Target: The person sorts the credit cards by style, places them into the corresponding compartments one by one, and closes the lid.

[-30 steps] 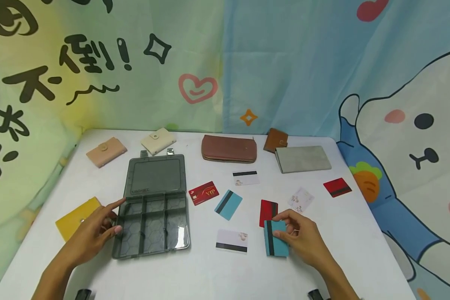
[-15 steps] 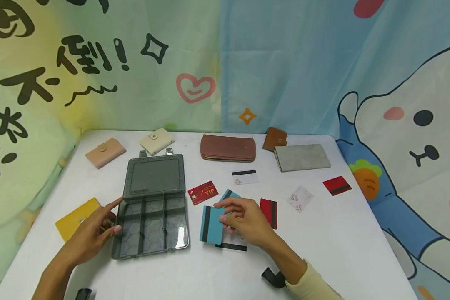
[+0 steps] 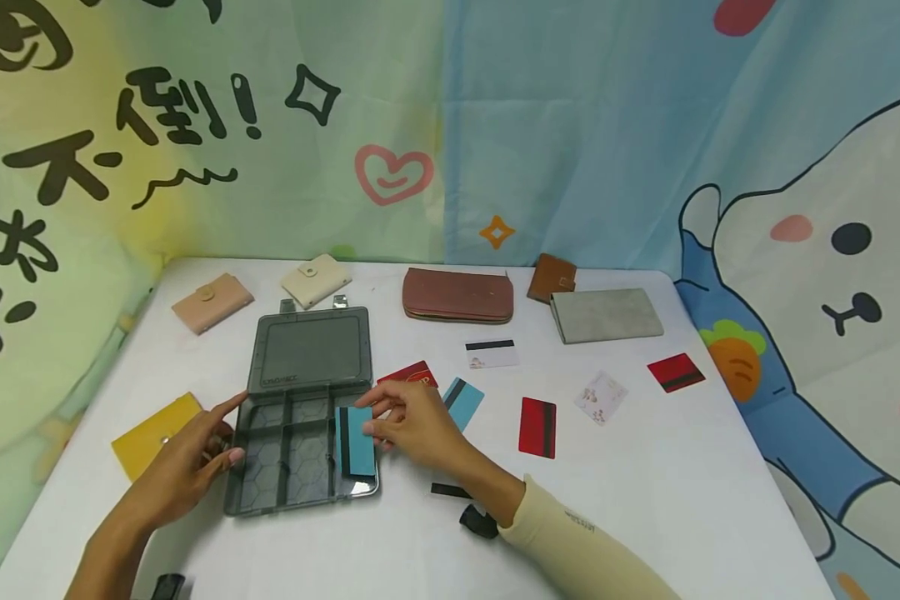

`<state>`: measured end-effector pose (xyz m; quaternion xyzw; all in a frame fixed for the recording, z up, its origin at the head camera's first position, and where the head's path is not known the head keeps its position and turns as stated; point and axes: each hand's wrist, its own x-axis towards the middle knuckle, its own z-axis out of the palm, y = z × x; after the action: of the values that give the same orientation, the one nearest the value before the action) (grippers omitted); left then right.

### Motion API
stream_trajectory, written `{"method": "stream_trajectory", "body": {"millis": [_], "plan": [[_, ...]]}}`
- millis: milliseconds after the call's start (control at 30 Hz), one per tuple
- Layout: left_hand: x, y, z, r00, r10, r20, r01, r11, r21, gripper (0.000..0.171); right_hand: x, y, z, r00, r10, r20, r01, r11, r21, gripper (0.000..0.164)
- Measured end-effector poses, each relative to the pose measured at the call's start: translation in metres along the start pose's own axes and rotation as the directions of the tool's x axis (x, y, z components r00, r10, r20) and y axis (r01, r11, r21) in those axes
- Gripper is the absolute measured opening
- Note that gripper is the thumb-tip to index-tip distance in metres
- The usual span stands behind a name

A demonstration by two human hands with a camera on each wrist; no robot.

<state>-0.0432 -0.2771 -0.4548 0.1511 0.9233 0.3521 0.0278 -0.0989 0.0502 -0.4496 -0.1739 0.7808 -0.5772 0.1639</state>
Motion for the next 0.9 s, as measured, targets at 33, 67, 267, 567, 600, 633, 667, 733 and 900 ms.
{"method": "stream_trajectory", "body": {"millis": [33,67,267,567,600,633,667,733,900], "plan": [[0.0,0.0,0.0,1.0,0.0,-0.002,0.0,1.0,0.006,0.076,0.001,0.0,0.003,1.0,-0.008,-0.001,0.008,0.999,-0.049,0.026],[0.0,0.0,0.0,1.0,-0.002,-0.002,0.002,1.0,0.014,0.077,0.002,0.001,0.005,1.0,-0.017,-0.002,0.017,0.994,-0.104,0.025],[-0.001,0.001,0.0,1.0,-0.001,-0.009,0.001,0.999,0.042,0.078,0.008,0.003,0.005,0.994,-0.104,-0.039,0.084,0.934,-0.348,0.024],[0.0,0.002,-0.001,0.999,-0.036,0.005,0.036,0.998,0.042,0.077,0.036,0.016,-0.031,0.995,-0.067,-0.073,0.026,0.886,-0.462,0.03],[0.0,0.002,-0.001,0.999,-0.04,0.006,0.04,0.998,0.039,0.077,0.04,0.017,-0.035,0.997,-0.048,-0.064,0.011,0.872,-0.489,0.033],[0.0,0.002,-0.002,0.999,-0.043,0.008,0.042,0.998,0.035,0.077,0.042,0.019,-0.038,0.998,-0.029,-0.054,-0.003,0.858,-0.513,0.036],[0.0,0.002,-0.002,0.999,-0.045,0.009,0.045,0.998,0.033,0.077,0.045,0.02,-0.041,0.999,-0.011,-0.045,-0.015,0.843,-0.538,0.039],[0.001,0.002,-0.002,0.999,-0.044,0.009,0.044,0.999,0.031,0.077,0.05,0.023,-0.046,0.999,0.023,-0.024,-0.033,0.811,-0.584,0.044],[0.0,0.002,-0.001,0.999,-0.038,0.009,0.038,0.999,0.023,0.077,0.059,0.029,-0.05,0.998,0.062,0.014,-0.038,0.761,-0.647,0.051]]}}
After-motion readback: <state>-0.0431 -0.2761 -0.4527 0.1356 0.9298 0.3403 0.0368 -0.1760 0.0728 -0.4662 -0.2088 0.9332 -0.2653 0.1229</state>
